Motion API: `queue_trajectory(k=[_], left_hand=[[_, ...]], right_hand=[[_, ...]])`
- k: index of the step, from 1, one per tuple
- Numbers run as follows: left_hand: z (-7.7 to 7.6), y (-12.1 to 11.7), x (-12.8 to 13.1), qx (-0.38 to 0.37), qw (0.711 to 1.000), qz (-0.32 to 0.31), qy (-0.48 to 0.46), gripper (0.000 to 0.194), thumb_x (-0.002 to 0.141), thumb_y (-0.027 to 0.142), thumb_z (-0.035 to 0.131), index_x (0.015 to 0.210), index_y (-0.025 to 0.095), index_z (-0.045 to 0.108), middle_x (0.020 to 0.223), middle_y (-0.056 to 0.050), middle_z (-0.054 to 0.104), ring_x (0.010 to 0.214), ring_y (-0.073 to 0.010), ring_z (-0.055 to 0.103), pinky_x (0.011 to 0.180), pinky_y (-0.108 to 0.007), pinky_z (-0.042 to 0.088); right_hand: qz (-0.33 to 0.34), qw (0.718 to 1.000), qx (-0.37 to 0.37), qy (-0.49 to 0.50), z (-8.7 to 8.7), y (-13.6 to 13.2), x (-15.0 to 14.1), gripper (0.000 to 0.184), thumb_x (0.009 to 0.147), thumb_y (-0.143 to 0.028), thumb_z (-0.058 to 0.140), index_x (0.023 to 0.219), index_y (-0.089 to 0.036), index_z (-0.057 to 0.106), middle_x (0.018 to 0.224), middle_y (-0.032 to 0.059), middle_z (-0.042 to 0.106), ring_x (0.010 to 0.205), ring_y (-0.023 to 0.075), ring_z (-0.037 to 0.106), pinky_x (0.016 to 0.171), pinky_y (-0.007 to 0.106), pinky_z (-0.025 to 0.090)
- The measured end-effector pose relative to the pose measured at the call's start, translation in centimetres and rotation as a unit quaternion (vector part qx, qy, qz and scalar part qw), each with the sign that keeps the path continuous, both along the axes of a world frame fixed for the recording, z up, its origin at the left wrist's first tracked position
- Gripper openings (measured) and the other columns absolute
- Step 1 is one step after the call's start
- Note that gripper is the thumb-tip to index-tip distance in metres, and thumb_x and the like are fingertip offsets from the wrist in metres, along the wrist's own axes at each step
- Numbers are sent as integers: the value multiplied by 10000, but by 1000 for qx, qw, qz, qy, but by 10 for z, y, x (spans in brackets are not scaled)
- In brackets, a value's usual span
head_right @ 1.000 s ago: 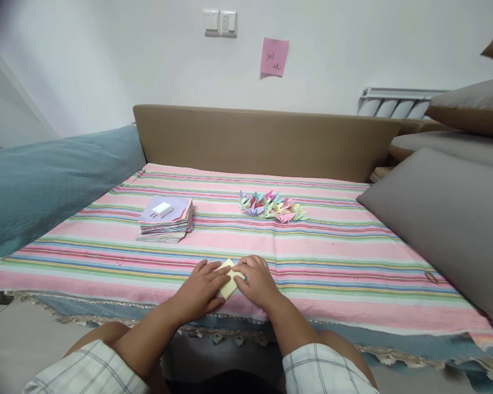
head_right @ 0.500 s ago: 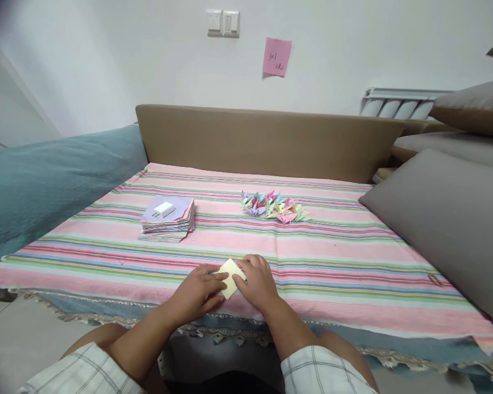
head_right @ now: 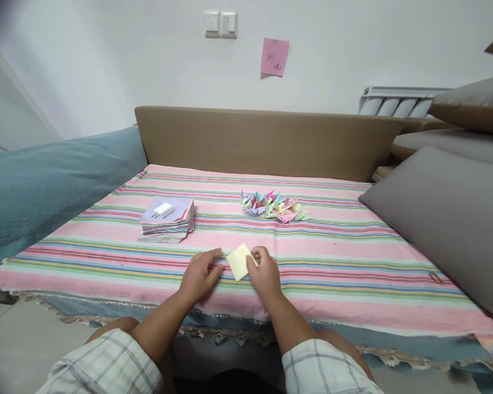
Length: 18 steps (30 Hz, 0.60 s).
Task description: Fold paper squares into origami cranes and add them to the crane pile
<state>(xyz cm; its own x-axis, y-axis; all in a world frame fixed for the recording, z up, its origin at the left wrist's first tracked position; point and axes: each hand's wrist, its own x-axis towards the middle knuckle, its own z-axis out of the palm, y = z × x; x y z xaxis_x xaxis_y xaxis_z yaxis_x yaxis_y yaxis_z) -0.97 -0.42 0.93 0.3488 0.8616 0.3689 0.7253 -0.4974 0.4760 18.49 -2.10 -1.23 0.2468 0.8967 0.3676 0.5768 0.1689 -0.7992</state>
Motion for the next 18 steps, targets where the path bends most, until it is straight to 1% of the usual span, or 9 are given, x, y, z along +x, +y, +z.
queue_trajectory(k=[1, 3, 6, 8, 10, 13, 16, 18], left_hand=[[0, 1, 2, 7, 1000, 0, 2, 313, 805, 255, 528, 1113, 218, 573, 1206, -60, 602, 1073, -221, 542, 976, -420, 360], [0, 0, 8, 18, 999, -14, 23, 292, 820, 244, 513, 1103, 231, 584, 1242, -54, 581, 1119, -223, 523, 1022, -466, 305], [-2, -3, 20, 42, 995, -57, 74, 262, 843, 252, 499, 1082, 244, 605, 1258, -45, 573, 1174, -241, 490, 1044, -519, 254], [-4, -5, 28, 63, 989, -84, 102, 287, 860, 295, 488, 1124, 240, 589, 1284, -54, 552, 1220, -258, 448, 1052, -536, 236], [-7, -5, 34, 82, 985, -90, 124, 334, 877, 346, 464, 1180, 238, 557, 1307, -60, 530, 1265, -270, 397, 1064, -558, 200], [-12, -4, 38, 87, 981, -79, 155, 386, 893, 395, 425, 1231, 232, 518, 1327, -64, 510, 1292, -274, 361, 1071, -576, 170], [-17, -1, 40, 71, 976, -85, 185, 441, 894, 431, 407, 1267, 211, 485, 1349, -83, 484, 1281, -275, 378, 1060, -558, 220], [-19, -1, 40, 65, 974, -85, 199, 461, 892, 439, 403, 1282, 203, 471, 1360, -88, 470, 1284, -277, 372, 1056, -549, 239]], right_hand=[[-24, 1000, -6, 11, -1, 3, 4, 181, 792, -362, 497, 871, -212, 560, 714, 19, 626, 626, 183, 573, 561, 282, 434], [-29, 999, -29, 7, -3, 9, 11, 170, 783, -378, 499, 807, -220, 558, 644, -6, 600, 566, 165, 547, 532, 265, 417], [18, 998, -65, -9, -6, 13, 14, 175, 776, -383, 509, 787, -222, 578, 658, -15, 618, 597, 156, 568, 574, 257, 431], [62, 996, -67, -11, -8, 15, 13, 184, 775, -382, 519, 810, -221, 599, 707, -9, 644, 654, 157, 592, 623, 261, 444], [90, 994, -62, -10, -8, 17, 11, 192, 778, -377, 522, 837, -219, 613, 734, -5, 656, 679, 157, 600, 656, 268, 449], [89, 993, -59, -45, -7, 18, 10, 180, 791, -347, 512, 847, -216, 622, 746, 3, 658, 687, 164, 594, 693, 294, 449], [53, 990, -21, -130, -3, 16, 9, 162, 795, -283, 505, 853, -203, 632, 888, 51, 662, 853, 201, 580, 798, 340, 422], [58, 983, 13, -176, -1, 13, 6, 211, 822, -251, 469, 950, -195, 626, 1025, 75, 647, 985, 214, 547, 885, 369, 376]])
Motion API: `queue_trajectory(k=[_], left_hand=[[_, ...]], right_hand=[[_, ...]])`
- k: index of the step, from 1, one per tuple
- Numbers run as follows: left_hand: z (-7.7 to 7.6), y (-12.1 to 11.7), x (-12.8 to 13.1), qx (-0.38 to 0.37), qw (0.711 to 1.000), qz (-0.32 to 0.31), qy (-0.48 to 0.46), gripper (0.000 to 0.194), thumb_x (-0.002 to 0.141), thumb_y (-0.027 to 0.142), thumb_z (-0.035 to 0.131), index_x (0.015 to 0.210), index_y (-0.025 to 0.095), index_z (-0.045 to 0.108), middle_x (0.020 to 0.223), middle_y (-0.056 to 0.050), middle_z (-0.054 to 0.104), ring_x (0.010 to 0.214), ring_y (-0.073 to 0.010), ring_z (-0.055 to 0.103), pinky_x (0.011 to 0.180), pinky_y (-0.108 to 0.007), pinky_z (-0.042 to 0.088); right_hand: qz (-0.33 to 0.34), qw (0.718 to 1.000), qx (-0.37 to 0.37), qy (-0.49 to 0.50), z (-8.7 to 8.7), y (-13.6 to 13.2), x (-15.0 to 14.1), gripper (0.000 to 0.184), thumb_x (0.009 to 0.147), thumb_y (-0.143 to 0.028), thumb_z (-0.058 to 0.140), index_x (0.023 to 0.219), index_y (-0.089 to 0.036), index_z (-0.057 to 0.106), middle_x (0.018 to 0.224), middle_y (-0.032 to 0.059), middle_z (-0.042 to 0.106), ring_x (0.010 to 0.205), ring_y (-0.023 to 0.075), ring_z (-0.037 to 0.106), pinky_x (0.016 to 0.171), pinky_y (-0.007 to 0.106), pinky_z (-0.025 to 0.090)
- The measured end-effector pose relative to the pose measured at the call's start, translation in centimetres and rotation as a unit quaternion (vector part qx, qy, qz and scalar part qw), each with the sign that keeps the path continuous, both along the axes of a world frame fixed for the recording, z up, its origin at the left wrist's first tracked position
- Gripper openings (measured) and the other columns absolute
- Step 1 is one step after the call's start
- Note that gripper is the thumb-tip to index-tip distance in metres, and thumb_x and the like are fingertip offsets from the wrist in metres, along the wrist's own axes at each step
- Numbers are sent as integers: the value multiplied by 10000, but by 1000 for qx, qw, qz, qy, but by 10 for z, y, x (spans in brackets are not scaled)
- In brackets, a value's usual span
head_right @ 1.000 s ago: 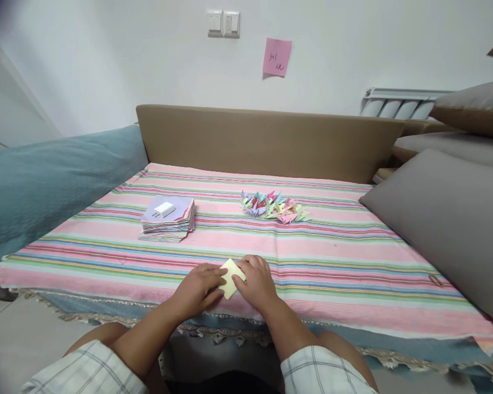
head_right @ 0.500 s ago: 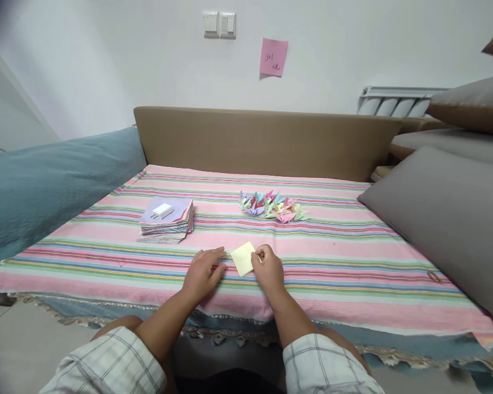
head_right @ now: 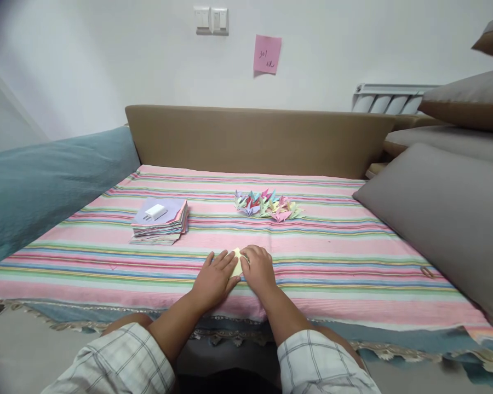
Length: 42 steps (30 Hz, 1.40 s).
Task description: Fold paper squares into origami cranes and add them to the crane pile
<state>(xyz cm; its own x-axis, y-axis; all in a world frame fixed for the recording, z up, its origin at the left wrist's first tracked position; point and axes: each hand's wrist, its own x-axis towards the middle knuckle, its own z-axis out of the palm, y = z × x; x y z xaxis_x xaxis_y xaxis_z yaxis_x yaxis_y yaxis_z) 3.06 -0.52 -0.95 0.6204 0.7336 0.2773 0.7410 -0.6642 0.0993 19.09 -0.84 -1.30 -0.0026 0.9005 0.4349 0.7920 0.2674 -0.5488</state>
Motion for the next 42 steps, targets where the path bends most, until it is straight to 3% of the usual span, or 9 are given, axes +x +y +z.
queue_trajectory(k=[5, 12, 17, 22, 25, 31, 35, 42], left_hand=[[-1, -2, 0, -9, 1000, 2, 15, 500, 885, 461, 404, 1311, 201, 437, 1391, -82, 432, 1302, -274, 345, 1059, -547, 236], [-1, -9, -12, -27, 999, -2, 36, 659, 803, 599, 459, 1350, 238, 386, 1445, -106, 338, 1337, -308, 271, 1062, -579, 183], [6, -13, -27, -64, 997, -18, 46, 745, 727, 607, 565, 1369, 301, 344, 1461, -114, 303, 1350, -317, 236, 1061, -576, 174], [10, -15, -34, -82, 995, -25, 45, 755, 681, 513, 670, 1351, 354, 363, 1468, -109, 287, 1349, -326, 231, 1060, -574, 161], [11, -15, -35, -92, 994, -25, 45, 749, 665, 479, 698, 1337, 367, 386, 1473, -106, 278, 1349, -336, 224, 1057, -582, 158], [15, -13, -36, -128, 991, -23, 14, 593, 690, 496, 672, 1249, 412, 491, 1463, -80, 305, 1336, -346, 254, 1041, -600, 170], [14, -9, -33, -115, 992, 18, -58, 475, 794, 432, 577, 1251, 320, 515, 1407, -67, 411, 1293, -292, 351, 1044, -538, 250], [11, 0, -29, -59, 987, 57, -136, 266, 807, 278, 550, 1055, 256, 644, 1151, -34, 641, 1112, -236, 524, 970, -443, 370]], right_hand=[[57, 996, -43, -58, 2, -6, -8, 420, 875, -189, 355, 1289, -215, 423, 1194, 66, 605, 1145, 196, 477, 1037, 479, 182], [25, 987, -118, -105, 2, -2, -9, 551, 854, -186, 366, 1391, -242, 261, 1302, 55, 530, 1251, 216, 366, 1044, 567, 84], [37, 977, -155, -139, 6, -5, -7, 534, 860, -245, 376, 1387, -246, 292, 1373, 55, 451, 1303, 220, 303, 1056, 562, 80], [42, 966, -198, -159, 7, -8, 4, 538, 866, -436, 403, 1375, -271, 344, 1486, 41, 249, 1355, 258, 201, 1066, 540, 109], [46, 962, -211, -167, 6, -10, 10, 567, 867, -489, 395, 1388, -275, 330, 1500, 52, 201, 1369, 272, 165, 1069, 521, 133], [36, 974, -166, -148, 3, -13, 18, 493, 854, -448, 458, 1301, -243, 481, 1444, 87, 341, 1325, 266, 283, 1061, 454, 228], [24, 987, -116, -113, 0, -11, 18, 392, 882, -408, 427, 1192, -226, 583, 1346, 86, 477, 1245, 239, 394, 1023, 420, 306], [11, 989, -105, -106, -4, -10, 13, 377, 856, -347, 466, 1210, -257, 561, 1348, 68, 473, 1233, 245, 399, 1012, 454, 294]])
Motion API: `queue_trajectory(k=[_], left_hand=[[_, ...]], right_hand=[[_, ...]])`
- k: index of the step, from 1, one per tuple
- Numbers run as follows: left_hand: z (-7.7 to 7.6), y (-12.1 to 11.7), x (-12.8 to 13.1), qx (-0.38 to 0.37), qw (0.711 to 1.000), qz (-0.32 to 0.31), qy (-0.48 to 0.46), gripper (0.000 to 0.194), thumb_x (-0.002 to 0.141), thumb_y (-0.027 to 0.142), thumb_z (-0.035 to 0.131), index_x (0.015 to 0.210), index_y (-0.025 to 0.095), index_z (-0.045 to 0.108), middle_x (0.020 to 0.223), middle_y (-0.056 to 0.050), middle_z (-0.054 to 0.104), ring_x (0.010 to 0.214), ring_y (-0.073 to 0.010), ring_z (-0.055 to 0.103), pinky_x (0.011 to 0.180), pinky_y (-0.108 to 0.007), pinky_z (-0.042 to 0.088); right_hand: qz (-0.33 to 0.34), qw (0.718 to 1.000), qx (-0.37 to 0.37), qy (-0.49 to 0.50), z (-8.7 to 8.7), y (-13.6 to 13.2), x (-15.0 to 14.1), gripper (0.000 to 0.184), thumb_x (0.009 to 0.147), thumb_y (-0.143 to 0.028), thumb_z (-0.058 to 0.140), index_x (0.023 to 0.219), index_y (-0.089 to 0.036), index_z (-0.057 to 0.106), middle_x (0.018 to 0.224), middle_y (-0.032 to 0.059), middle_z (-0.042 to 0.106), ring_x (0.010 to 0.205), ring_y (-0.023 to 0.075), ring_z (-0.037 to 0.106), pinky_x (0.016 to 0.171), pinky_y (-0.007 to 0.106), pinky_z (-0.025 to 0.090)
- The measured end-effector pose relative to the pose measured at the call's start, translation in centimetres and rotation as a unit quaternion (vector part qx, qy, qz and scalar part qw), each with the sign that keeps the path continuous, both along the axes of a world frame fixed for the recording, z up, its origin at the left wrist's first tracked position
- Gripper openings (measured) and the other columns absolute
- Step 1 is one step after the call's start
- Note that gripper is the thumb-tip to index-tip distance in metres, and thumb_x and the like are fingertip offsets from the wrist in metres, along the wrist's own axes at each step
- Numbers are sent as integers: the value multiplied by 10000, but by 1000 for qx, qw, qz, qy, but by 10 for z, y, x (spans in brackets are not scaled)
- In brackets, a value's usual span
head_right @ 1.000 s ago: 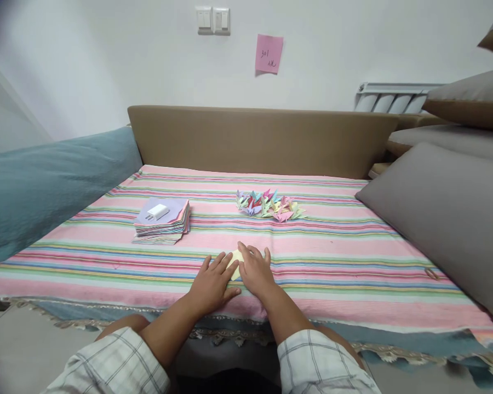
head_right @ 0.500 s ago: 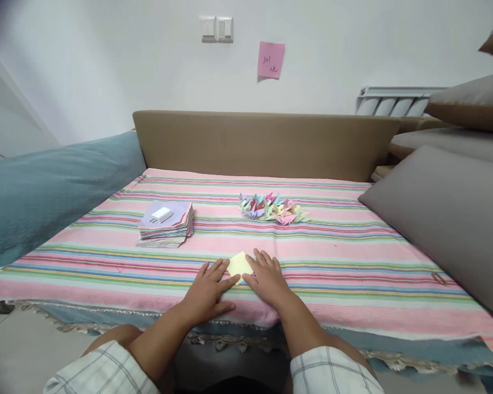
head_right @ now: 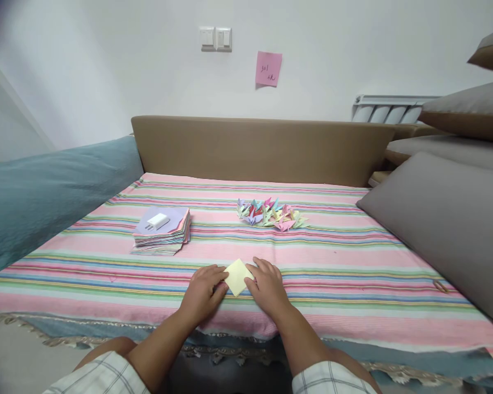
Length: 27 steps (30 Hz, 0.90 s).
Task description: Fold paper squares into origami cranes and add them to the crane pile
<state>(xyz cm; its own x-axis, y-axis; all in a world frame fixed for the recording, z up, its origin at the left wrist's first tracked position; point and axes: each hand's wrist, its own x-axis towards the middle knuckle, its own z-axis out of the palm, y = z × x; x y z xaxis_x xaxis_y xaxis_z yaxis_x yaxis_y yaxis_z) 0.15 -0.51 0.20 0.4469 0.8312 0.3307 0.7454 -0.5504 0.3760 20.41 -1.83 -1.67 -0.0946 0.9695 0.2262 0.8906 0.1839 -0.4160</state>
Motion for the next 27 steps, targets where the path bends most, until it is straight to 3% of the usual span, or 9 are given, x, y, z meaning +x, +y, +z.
queue_trajectory(k=[4, 14, 21, 27], left_hand=[[2, 2, -2, -6, 1000, 7, -14, 311, 724, 365, 664, 1013, 250, 657, 1044, -26, 683, 1027, -232, 566, 944, -427, 377], [0, 7, -2, -31, 999, -17, 10, 580, 615, 428, 756, 1158, 299, 597, 1201, -17, 617, 1095, -265, 510, 1015, -497, 281], [1, 11, -8, -63, 997, -38, 13, 526, 648, 464, 718, 1138, 304, 615, 1171, -22, 635, 1128, -281, 495, 1011, -500, 278], [4, 13, -10, -61, 996, -61, 18, 360, 748, 478, 625, 1066, 313, 653, 1152, -20, 646, 1121, -262, 504, 977, -467, 313]], right_hand=[[9, 1000, -11, 7, 2, -1, 1, 377, 857, -349, 454, 1218, -289, 548, 1364, 48, 456, 1253, 241, 373, 1018, 470, 262], [74, 996, 27, 49, 6, -4, 0, 336, 859, -268, 450, 1169, -238, 577, 1179, 52, 602, 1073, 209, 495, 937, 394, 342], [119, 992, 6, 48, 12, -5, 7, 302, 875, -332, 467, 1124, -249, 614, 1134, 54, 620, 1035, 209, 522, 904, 382, 373], [158, 986, -2, 52, 14, -6, 13, 589, 692, -557, 659, 1182, -242, 577, 1182, 77, 587, 1088, 247, 490, 938, 398, 358]])
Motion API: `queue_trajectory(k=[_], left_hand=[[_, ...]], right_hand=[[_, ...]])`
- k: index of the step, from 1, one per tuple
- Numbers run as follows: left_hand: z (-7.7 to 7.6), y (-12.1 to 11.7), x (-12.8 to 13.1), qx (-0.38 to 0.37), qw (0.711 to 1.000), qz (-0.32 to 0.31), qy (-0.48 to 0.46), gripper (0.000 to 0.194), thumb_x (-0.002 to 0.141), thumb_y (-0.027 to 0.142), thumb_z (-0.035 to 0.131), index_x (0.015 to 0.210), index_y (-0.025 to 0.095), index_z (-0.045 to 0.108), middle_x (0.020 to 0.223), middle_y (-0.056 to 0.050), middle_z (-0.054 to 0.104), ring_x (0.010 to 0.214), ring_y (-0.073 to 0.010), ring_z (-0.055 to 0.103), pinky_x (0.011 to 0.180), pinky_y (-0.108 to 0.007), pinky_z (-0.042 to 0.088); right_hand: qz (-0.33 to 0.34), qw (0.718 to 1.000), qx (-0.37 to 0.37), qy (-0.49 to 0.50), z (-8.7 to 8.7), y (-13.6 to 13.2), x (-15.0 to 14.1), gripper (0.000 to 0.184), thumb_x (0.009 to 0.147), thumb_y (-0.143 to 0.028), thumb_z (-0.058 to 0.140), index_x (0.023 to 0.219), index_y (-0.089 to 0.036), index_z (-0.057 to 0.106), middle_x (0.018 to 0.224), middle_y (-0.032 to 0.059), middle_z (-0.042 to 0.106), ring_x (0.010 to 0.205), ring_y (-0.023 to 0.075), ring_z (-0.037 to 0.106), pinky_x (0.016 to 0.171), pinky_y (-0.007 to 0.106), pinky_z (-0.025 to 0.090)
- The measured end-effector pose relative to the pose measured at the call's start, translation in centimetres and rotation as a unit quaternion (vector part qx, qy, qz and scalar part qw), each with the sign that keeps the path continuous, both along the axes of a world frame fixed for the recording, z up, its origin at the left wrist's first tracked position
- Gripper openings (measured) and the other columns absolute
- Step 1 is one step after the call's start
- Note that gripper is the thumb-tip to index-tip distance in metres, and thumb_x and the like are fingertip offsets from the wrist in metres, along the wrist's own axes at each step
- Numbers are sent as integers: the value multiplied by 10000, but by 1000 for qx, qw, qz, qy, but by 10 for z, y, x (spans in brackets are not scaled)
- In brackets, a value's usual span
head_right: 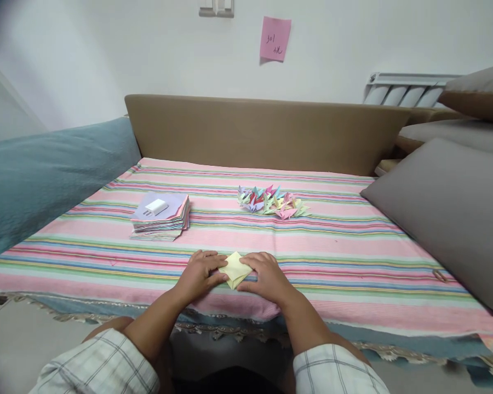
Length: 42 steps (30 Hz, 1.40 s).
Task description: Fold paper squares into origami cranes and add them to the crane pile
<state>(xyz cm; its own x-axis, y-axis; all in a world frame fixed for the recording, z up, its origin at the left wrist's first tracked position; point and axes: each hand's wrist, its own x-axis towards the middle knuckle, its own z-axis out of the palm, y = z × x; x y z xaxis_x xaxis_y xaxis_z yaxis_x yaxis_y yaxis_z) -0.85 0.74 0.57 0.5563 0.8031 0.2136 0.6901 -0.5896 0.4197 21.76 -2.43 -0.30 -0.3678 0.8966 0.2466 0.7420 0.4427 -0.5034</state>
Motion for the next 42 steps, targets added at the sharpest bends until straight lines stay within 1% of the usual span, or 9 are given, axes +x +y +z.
queue_trajectory(k=[5, 8, 12, 15, 19, 24, 29, 36, 42], left_hand=[[3, -3, 6, 46, 999, 9, 11, 229, 826, 432, 546, 944, 297, 688, 1093, 2, 672, 1053, -227, 537, 962, -432, 317], [2, -4, 8, 63, 998, 7, 6, 259, 869, 416, 475, 909, 277, 690, 1048, -10, 685, 1015, -204, 558, 943, -402, 336], [0, -2, 7, 82, 996, -22, 1, 429, 728, 559, 602, 1013, 244, 661, 1048, -58, 677, 1010, -234, 562, 910, -399, 365], [0, -2, 6, 87, 996, -30, 3, 528, 645, 551, 680, 1073, 247, 636, 1069, -56, 667, 999, -240, 560, 898, -400, 377], [1, -2, 8, 90, 996, -21, 3, 372, 716, 376, 638, 1065, 246, 639, 1061, -36, 668, 993, -224, 558, 912, -393, 379], [-1, -1, 12, 91, 996, 11, 18, 323, 702, 212, 586, 1016, 236, 662, 1084, -28, 663, 984, -228, 563, 913, -399, 399], [-5, 2, 15, 98, 993, 54, 27, 277, 705, 209, 587, 961, 242, 687, 1242, -37, 578, 1024, -251, 555, 915, -419, 416], [1, 6, 19, 56, 994, 93, -4, 162, 748, 266, 583, 839, 236, 714, 1216, -44, 597, 1042, -248, 563, 918, -407, 426], [4, 9, 22, 41, 992, 119, -27, 171, 766, 305, 573, 718, 216, 711, 1187, -53, 616, 1041, -246, 563, 927, -393, 420]], right_hand=[[-14, 1000, 21, -3, 3, -2, -6, 406, 829, -504, 522, 1124, -237, 605, 1129, 67, 610, 1028, 219, 513, 904, 378, 373], [-19, 999, 37, -25, 5, -3, -9, 375, 842, -462, 510, 1128, -236, 599, 1115, 65, 610, 1001, 214, 518, 880, 369, 384], [-23, 997, 53, -53, 5, -3, -11, 418, 768, -425, 599, 1138, -231, 593, 1111, 64, 602, 996, 222, 510, 877, 368, 386], [-17, 996, 54, -63, 5, -4, -12, 453, 723, -416, 639, 1135, -234, 593, 1116, 59, 597, 994, 226, 507, 881, 367, 386], [-23, 996, 58, -59, 5, -5, -14, 368, 761, -297, 579, 1121, -225, 597, 1106, 55, 605, 986, 220, 506, 878, 360, 386], [-56, 996, 58, -45, 0, -3, -17, 347, 784, -209, 507, 1120, -220, 596, 1069, 59, 612, 967, 224, 502, 860, 366, 389], [-78, 995, 58, -31, -6, 2, -20, 306, 763, -185, 535, 1051, -229, 628, 998, 49, 602, 936, 216, 493, 835, 348, 386], [-117, 991, 64, 9, -8, 7, -21, 141, 824, -237, 523, 881, -210, 650, 869, 48, 583, 865, 198, 497, 788, 314, 391], [-136, 987, 75, 31, -8, 7, -24, 183, 856, -298, 498, 781, -192, 627, 844, 57, 579, 839, 201, 493, 765, 316, 386]])
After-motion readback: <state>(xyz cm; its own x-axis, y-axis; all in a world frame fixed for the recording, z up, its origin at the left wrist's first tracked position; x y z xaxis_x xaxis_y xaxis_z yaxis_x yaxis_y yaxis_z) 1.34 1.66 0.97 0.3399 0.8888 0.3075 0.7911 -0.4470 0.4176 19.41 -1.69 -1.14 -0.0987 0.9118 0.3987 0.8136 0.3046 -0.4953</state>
